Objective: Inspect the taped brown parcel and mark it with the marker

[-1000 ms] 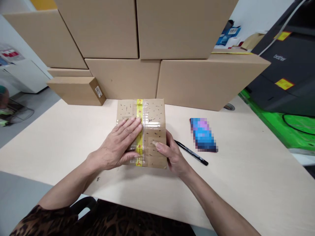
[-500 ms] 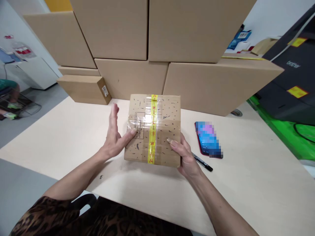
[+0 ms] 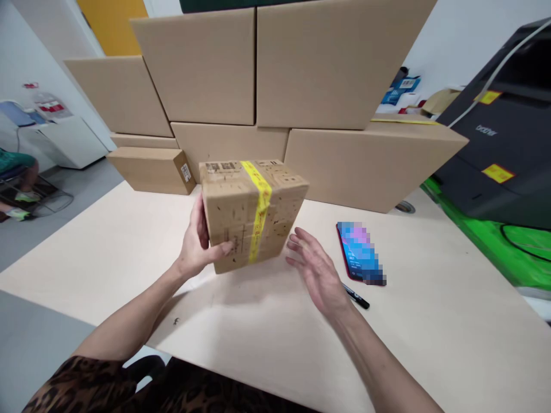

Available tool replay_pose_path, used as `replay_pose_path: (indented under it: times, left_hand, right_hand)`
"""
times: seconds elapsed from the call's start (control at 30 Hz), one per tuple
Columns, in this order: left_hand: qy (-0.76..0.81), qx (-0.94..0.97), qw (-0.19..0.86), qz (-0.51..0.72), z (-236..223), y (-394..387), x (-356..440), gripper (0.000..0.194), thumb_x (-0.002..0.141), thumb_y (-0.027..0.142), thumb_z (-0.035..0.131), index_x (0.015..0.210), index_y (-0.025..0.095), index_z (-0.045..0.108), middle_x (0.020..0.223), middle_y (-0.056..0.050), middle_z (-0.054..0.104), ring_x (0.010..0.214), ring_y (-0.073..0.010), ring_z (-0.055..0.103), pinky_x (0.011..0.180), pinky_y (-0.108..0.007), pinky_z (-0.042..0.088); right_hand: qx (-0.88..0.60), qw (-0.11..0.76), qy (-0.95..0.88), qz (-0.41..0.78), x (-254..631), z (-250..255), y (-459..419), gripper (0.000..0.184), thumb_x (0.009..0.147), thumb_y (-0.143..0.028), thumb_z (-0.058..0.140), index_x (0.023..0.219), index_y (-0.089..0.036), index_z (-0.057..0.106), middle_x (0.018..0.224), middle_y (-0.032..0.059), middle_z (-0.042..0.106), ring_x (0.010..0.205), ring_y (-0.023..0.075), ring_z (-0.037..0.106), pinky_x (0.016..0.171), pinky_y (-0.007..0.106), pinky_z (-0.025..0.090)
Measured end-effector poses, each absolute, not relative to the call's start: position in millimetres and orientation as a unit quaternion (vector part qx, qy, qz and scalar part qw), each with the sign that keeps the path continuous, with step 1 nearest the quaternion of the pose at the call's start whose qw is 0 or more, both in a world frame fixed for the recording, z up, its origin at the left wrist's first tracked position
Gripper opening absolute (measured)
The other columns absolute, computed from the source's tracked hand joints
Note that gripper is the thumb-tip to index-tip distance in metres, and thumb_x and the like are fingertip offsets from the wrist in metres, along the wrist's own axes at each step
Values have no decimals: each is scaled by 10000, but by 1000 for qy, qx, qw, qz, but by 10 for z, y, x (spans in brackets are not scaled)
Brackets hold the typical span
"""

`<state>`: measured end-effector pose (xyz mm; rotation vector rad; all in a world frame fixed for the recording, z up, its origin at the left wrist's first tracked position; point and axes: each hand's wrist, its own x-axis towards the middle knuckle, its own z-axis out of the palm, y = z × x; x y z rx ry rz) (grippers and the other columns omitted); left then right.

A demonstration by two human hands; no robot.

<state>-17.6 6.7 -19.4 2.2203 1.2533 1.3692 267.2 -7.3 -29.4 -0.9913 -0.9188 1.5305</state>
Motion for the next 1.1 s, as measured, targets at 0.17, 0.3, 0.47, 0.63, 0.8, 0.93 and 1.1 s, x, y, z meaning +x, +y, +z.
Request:
replay_pose_path:
  times: [0.17,0.3,0.47,0.63,0.8,0.93,1.1]
  left_hand:
    - [368,809,-72,453,-288,90,-120,1219,772,398,825,1739,269,93,1671,-223,451,1616,-467,398,1345,-717,210]
    - [314,848,-182,388,-449,114,-73,1057,870,128,688,1745,290,116,1587,-163,626,1639,-369,429,1392,-656,84]
    - [272,881,-215,322,-540,71,-27,943,958,35,619,1752,321,199,1544,-59,707,1629,-226,461,1433,-486,11]
    - [241,894,-214,311,-492,-50,68,907,1038,169,669,1777,299,160,1492,-17,750,1620,-169,462,1431,-409,-35]
    - [235,917,-112,303,-372,-40,52,1062,1015,675,649,1788,208,89,1621,-152,629,1573,-302,541,1349,-506,363]
    - [289,890,-91,340,-273,24,-22,825,1085,520,604,1767,256,221,1659,-149,585,1559,-286,564,1290,-529,461]
    - [429,833,-54,346,-210,81,-143,815,1093,569,557,1773,281,212,1817,-183,319,1699,-362,318,1383,-661,216]
  right_hand:
    - [-377,498,-343,702,2756,-181,-17,579,863,-802,690,1206,-337,723,1205,97,809,1262,391,711,1048,643,575]
    - [-376,470,-324,730,2783,-163,9,676,798,-879,695,1125,-288,695,1174,159,815,1260,456,724,1049,718,568]
    - [-416,469,-318,711,2724,-237,16,543,797,-762,781,1109,-324,712,1209,112,837,1280,453,735,1017,682,616]
    - [-433,473,-295,709,2660,-254,3,585,756,-592,821,1249,-291,732,1247,106,849,1310,455,725,1059,668,611]
    - [-454,532,-318,640,2666,-278,-15,699,680,-451,923,1315,-345,652,1313,50,820,1354,421,689,1117,645,578]
    - [-431,552,-360,617,2651,-275,-69,788,644,-392,973,1335,-396,594,1335,28,781,1331,392,689,1125,634,568]
    - [-409,548,-422,596,2660,-275,-126,824,663,-424,973,1372,-406,554,1375,38,729,1347,377,662,1117,597,571]
